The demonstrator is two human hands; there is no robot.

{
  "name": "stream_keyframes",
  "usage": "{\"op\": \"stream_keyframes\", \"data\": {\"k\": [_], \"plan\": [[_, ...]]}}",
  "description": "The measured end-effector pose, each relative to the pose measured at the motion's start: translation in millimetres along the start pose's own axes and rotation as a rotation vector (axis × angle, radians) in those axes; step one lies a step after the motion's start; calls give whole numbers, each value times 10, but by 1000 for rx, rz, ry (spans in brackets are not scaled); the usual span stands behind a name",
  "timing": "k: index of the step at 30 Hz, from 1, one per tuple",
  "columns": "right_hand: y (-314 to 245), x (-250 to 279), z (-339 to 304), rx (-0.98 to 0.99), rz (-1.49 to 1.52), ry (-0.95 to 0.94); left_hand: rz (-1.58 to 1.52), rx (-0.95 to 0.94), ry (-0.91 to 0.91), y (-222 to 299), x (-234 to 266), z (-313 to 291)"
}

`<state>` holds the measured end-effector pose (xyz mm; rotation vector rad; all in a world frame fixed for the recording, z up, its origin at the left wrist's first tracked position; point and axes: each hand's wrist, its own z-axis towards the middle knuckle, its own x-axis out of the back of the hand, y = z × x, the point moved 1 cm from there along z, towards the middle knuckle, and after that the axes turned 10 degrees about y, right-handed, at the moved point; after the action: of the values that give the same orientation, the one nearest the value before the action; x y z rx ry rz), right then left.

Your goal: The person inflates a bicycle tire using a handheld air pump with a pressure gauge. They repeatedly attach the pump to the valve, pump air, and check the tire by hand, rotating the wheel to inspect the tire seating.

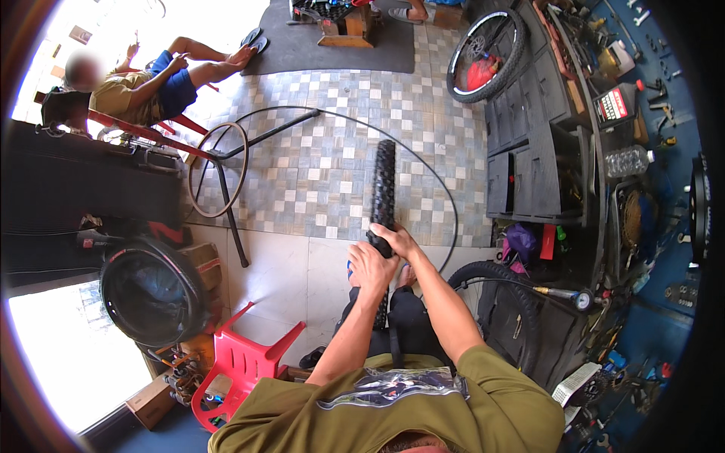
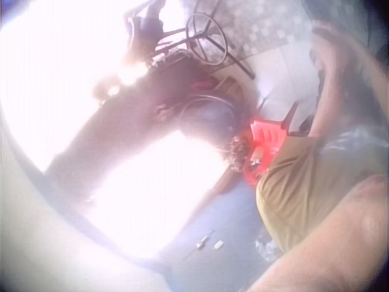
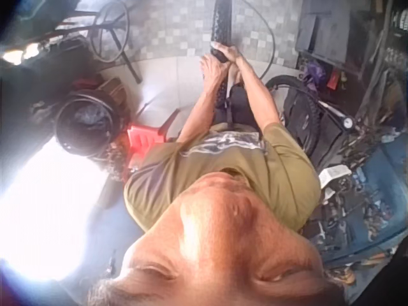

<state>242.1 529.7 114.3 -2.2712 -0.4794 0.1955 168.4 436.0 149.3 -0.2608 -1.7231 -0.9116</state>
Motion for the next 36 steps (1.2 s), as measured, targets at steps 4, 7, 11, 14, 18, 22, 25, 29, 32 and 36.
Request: {"op": "stream_keyframes", "data": {"k": [4, 7, 11, 14, 18, 22, 25, 29, 32, 36], "plan": [[-112, -422, 276, 18, -129, -52, -61, 14, 58, -298, 42, 353], [-35, -660, 490, 31, -157, -86, -99, -27, 66, -460, 89, 478], [245, -794, 712, 28, -205, -46, -127, 70, -49, -545, 125, 590], [134, -997, 472, 17, -287, -20, -99, 118, -61, -780, 238, 579], [-51, -923, 338, 24, -269, -7, -71, 121, -101, -713, 266, 597], [-290, -861, 217, -10, -190, -116, -50, 116, -98, -730, 280, 625], [-265, -850, 273, 2, -141, -140, -40, 82, -69, -724, 239, 623], [-10, -854, 456, 13, -56, -43, -37, 24, -41, -632, 198, 598], [46, -846, 464, 8, -105, -63, -33, 80, -73, -630, 214, 577], [85, -853, 509, 16, -146, -55, -36, 72, -77, -627, 222, 590]]}}
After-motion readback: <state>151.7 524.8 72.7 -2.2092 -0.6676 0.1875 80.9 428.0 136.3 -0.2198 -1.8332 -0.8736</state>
